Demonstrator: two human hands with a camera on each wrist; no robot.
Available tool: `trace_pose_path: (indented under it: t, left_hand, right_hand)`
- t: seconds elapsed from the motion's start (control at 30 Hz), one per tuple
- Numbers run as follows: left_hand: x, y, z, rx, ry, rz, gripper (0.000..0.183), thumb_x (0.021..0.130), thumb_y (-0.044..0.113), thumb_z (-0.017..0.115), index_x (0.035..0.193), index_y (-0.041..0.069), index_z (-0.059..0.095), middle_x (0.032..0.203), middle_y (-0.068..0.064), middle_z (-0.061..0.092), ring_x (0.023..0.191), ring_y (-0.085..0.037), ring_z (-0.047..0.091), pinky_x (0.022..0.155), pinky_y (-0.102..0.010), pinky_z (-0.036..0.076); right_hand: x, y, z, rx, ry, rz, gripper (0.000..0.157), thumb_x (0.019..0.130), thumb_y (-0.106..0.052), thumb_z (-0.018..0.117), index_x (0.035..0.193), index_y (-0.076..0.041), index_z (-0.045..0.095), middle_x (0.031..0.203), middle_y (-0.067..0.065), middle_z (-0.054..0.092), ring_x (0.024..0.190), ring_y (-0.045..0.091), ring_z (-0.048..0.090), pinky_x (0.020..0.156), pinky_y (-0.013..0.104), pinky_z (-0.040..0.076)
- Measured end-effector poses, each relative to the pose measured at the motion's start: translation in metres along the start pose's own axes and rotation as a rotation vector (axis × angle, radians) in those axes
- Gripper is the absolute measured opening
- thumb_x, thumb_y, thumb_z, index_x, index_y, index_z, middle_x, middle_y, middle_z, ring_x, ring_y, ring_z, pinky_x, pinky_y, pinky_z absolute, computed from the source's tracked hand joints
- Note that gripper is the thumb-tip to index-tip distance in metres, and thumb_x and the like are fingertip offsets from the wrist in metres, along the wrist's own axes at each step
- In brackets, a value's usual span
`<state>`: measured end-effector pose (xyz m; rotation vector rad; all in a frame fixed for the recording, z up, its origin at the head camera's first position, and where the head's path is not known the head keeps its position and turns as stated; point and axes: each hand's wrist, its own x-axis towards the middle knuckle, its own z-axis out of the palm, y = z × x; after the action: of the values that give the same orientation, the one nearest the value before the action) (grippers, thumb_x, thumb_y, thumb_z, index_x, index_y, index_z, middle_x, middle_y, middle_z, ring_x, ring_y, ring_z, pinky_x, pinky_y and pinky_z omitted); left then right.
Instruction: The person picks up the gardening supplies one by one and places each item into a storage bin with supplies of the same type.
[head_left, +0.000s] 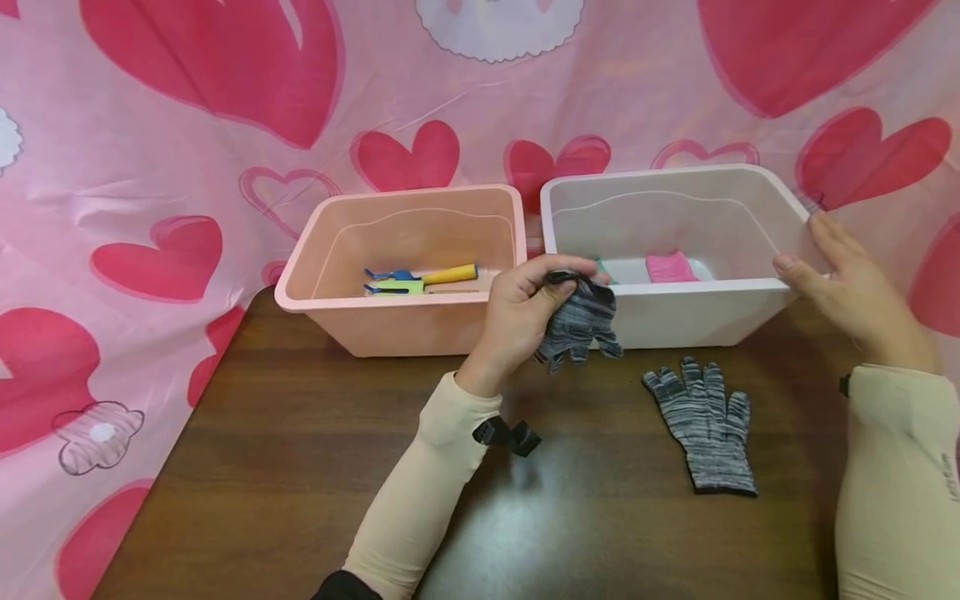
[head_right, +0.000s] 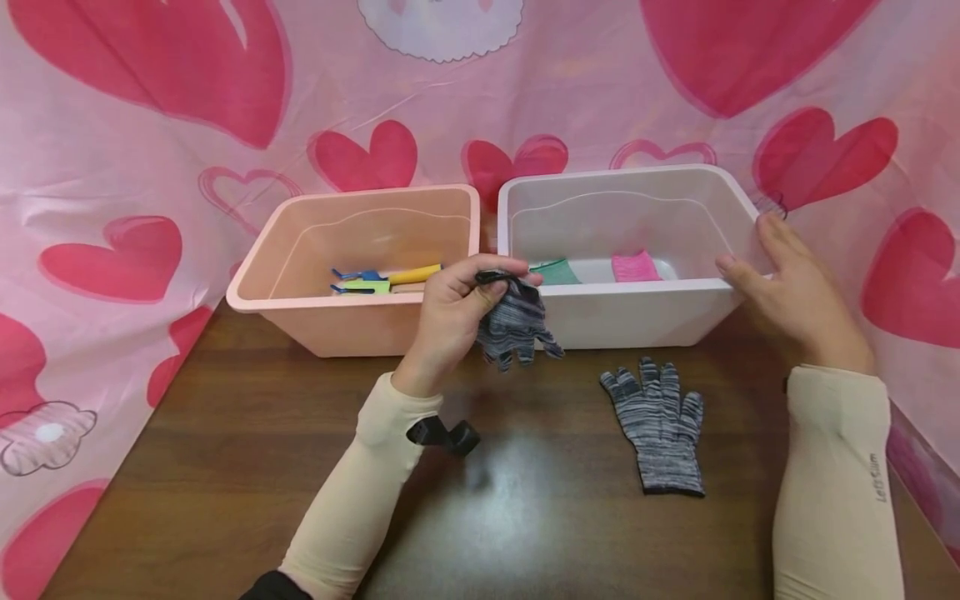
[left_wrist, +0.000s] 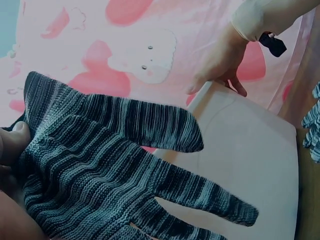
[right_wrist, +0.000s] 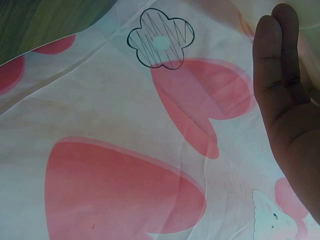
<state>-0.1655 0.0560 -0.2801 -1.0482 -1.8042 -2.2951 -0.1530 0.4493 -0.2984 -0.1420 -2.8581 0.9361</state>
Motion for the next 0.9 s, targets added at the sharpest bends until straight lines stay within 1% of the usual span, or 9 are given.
trace_pose_path:
  t: [0.13, 0.27, 0.33, 0.4, 0.5, 0.6, 0.7, 0.8, 0.9]
  left_hand:
    - [-0.0016, 0.0040, 0.0008, -0.013, -0.051, 0.015, 0.024, 0.096, -0.016, 0.054, 0.116, -0.013, 0.066, 0.108, -0.026, 0.071, 0.102, -0.024, 0.070, 0.092, -0.044, 0.055]
    - [-0.0018, 0.0051, 0.0016, -0.059, -0.098, 0.025, 0.032, 0.095, -0.021, 0.048, 0.123, -0.015, 0.062, 0.113, -0.029, 0.068, 0.099, -0.029, 0.071, 0.093, -0.047, 0.054]
    - [-0.0013, 0.0054, 0.0024, -0.082, -0.113, 0.024, 0.036, 0.094, -0.022, 0.044, 0.126, -0.016, 0.059, 0.115, -0.030, 0.067, 0.100, -0.031, 0.071, 0.093, -0.047, 0.054]
    - [-0.0008, 0.0053, 0.0032, -0.089, -0.127, 0.023, 0.041, 0.093, -0.023, 0.040, 0.130, -0.015, 0.057, 0.118, -0.030, 0.066, 0.104, -0.032, 0.070, 0.094, -0.044, 0.053]
    - [0.0002, 0.0064, 0.0050, -0.079, -0.134, 0.025, 0.044, 0.094, -0.022, 0.040, 0.135, -0.014, 0.054, 0.120, -0.031, 0.065, 0.112, -0.031, 0.066, 0.096, -0.041, 0.052]
    - [0.0005, 0.0080, 0.0062, -0.093, -0.120, 0.009, 0.044, 0.095, -0.022, 0.042, 0.137, -0.013, 0.052, 0.120, -0.033, 0.064, 0.111, -0.032, 0.067, 0.097, -0.043, 0.051]
    - [-0.0007, 0.0098, 0.0066, -0.122, -0.098, -0.024, 0.036, 0.096, -0.020, 0.044, 0.130, -0.014, 0.055, 0.114, -0.033, 0.066, 0.102, -0.034, 0.071, 0.094, -0.046, 0.053]
    - [-0.0025, 0.0094, 0.0055, -0.051, -0.076, -0.011, 0.022, 0.097, -0.015, 0.054, 0.117, -0.015, 0.062, 0.107, -0.028, 0.069, 0.091, -0.024, 0.071, 0.086, -0.039, 0.057]
    - [-0.0040, 0.0089, 0.0051, 0.041, -0.046, 0.019, 0.016, 0.095, -0.011, 0.061, 0.110, -0.014, 0.066, 0.100, -0.025, 0.069, 0.083, -0.015, 0.066, 0.074, -0.032, 0.056]
  right_hand:
    - [0.0015, 0.0008, -0.0010, -0.003, -0.001, -0.013, 0.084, 0.100, -0.044, 0.053, 0.162, -0.023, 0.000, 0.168, 0.013, -0.007, 0.149, 0.050, -0.004, 0.105, 0.078, 0.002]
    - [0.0017, 0.0010, -0.0013, -0.016, 0.004, -0.004, 0.085, 0.100, -0.044, 0.054, 0.162, -0.023, -0.001, 0.168, 0.013, -0.006, 0.148, 0.050, -0.003, 0.103, 0.080, 0.005]
    - [0.0016, 0.0011, -0.0014, -0.017, 0.005, -0.003, 0.086, 0.100, -0.045, 0.054, 0.162, -0.023, 0.000, 0.168, 0.012, -0.007, 0.149, 0.050, -0.003, 0.103, 0.080, 0.005]
    - [0.0016, 0.0009, -0.0018, -0.016, 0.006, -0.006, 0.086, 0.100, -0.044, 0.055, 0.162, -0.022, 0.000, 0.168, 0.013, -0.006, 0.149, 0.050, -0.003, 0.103, 0.080, 0.005]
    - [0.0018, 0.0005, -0.0021, -0.009, 0.005, -0.010, 0.086, 0.100, -0.044, 0.055, 0.162, -0.021, 0.000, 0.168, 0.012, -0.006, 0.149, 0.049, -0.004, 0.105, 0.079, 0.003]
    - [0.0012, 0.0003, -0.0024, -0.006, 0.001, -0.005, 0.086, 0.100, -0.044, 0.054, 0.162, -0.022, -0.001, 0.168, 0.012, -0.007, 0.149, 0.049, -0.005, 0.104, 0.079, 0.003]
    - [0.0009, 0.0005, -0.0026, -0.008, -0.005, -0.004, 0.086, 0.100, -0.045, 0.054, 0.162, -0.023, -0.001, 0.168, 0.012, -0.008, 0.149, 0.048, -0.005, 0.104, 0.079, 0.003]
    - [0.0014, 0.0009, -0.0031, -0.012, -0.010, -0.014, 0.085, 0.100, -0.044, 0.053, 0.162, -0.021, -0.001, 0.168, 0.012, -0.008, 0.149, 0.047, -0.005, 0.105, 0.078, 0.002]
    - [0.0017, 0.0013, -0.0037, -0.011, -0.012, -0.018, 0.085, 0.100, -0.043, 0.053, 0.162, -0.021, 0.000, 0.168, 0.011, -0.008, 0.150, 0.047, -0.006, 0.106, 0.077, 0.001]
